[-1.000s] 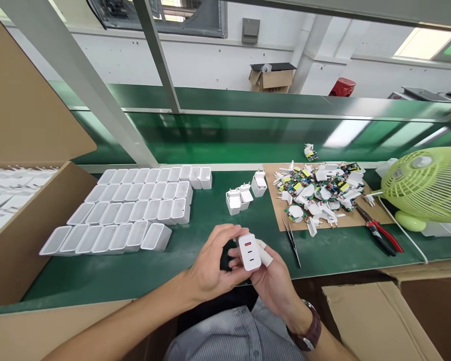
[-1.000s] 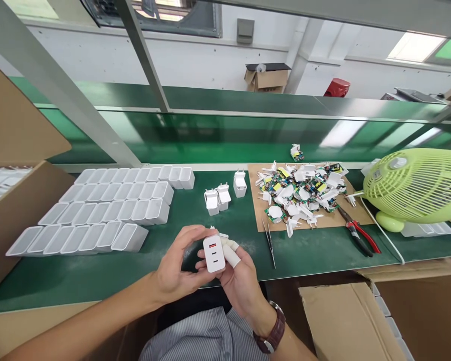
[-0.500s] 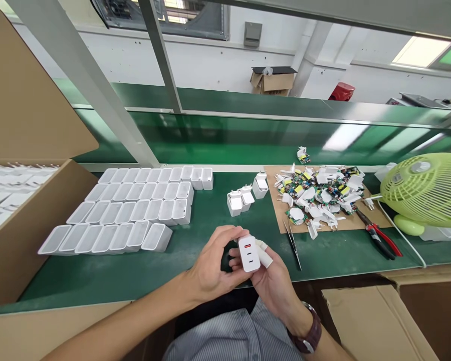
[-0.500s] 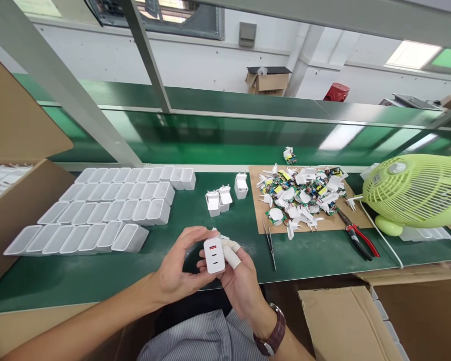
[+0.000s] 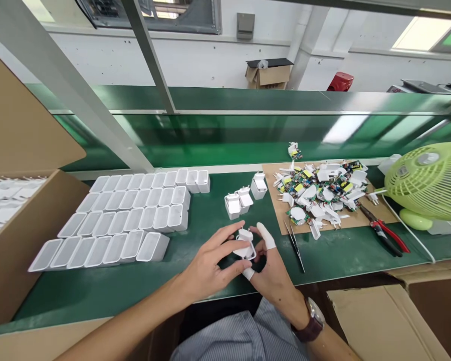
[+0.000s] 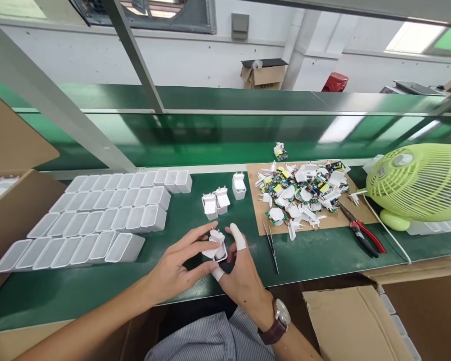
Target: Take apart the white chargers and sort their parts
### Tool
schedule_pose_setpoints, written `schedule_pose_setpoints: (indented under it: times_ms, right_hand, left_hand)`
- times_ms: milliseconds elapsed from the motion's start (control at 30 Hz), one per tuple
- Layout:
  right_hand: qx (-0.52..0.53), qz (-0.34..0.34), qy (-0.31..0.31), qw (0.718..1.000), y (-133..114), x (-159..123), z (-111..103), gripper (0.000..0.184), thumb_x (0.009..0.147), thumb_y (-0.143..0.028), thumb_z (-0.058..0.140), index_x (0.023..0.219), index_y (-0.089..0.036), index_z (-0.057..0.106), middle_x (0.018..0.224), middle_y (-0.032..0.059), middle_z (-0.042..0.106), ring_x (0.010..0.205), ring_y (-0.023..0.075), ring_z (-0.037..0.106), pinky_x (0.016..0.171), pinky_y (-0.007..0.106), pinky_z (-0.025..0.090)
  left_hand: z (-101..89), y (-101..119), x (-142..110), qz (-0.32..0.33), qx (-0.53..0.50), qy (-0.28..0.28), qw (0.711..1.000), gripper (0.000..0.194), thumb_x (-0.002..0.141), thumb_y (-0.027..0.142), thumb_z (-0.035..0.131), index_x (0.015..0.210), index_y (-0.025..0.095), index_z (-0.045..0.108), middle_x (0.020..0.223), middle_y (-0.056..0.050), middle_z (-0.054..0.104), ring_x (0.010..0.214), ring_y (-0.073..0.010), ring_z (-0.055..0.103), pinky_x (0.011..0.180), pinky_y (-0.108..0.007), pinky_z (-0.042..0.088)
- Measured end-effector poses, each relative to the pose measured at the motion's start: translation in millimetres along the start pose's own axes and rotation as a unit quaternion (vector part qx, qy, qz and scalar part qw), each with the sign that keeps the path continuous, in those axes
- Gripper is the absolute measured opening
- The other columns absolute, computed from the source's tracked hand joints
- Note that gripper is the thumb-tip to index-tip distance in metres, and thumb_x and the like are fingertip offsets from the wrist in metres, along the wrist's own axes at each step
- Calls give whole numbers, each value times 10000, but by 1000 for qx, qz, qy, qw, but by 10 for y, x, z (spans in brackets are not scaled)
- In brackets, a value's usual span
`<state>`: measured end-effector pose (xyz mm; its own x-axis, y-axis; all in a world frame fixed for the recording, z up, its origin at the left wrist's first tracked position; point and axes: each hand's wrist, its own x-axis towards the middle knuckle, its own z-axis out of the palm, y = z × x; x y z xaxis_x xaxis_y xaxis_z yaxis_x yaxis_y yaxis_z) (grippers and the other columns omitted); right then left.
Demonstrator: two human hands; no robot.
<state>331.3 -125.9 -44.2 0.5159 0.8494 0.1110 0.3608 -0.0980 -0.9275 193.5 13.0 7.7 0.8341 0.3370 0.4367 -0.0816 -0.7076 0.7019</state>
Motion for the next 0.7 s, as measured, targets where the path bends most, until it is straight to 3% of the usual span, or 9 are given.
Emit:
schedule_pose_setpoints:
  times_ms: [67,133,233,367,533,700]
  right_hand:
    - [30,11,-65,997,24,40,-6,859,869,-234,691,1604,-202,247,999,41,643,830,203,630,843,405,580]
    - [51,11,-103,993,43,74,-16,873,860,-219,699,1607,-211,246,1139,83,658,953,225,660,908,418,574]
    - [64,7,-126,990,69,98,-19,896,836,-192,715,1605,-238,257,1329,115,615,1085,250,657,973,438,557]
    - [64,12,-132,989,94,77,-16,910,821,-151,688,1611,-246,246,1307,107,626,1046,246,663,953,448,558]
    - [37,30,-144,988,83,62,-39,885,821,-152,663,1608,-206,261,987,49,655,829,227,644,784,414,566]
    - [26,8,-123,992,130,31,6,871,861,-211,668,1619,-244,242,983,46,642,805,224,624,757,403,549]
  left_hand:
    - [16,5,45,30,5,-17,999,232,958,201,726,1189,207,712,1403,-160,651,1276,-288,659,1056,-448,589]
    - [41,15,59,53,25,-13,998,210,933,207,759,1138,196,715,1304,-154,693,1193,-277,693,994,-425,613]
    - [72,44,32,57,82,23,995,217,889,256,815,1047,169,694,1195,-166,691,1052,-267,714,854,-386,640]
    - [48,77,1,61,138,21,988,266,882,270,825,1052,147,662,1176,-181,683,980,-252,728,750,-348,647]
    - [1,-21,-22,87,80,-11,993,329,910,239,791,1197,152,655,1331,-186,688,1205,-278,713,1000,-392,638]
    - [-31,-104,-80,89,74,-9,993,339,946,292,744,1230,139,642,1368,-205,674,1269,-276,688,1080,-381,602]
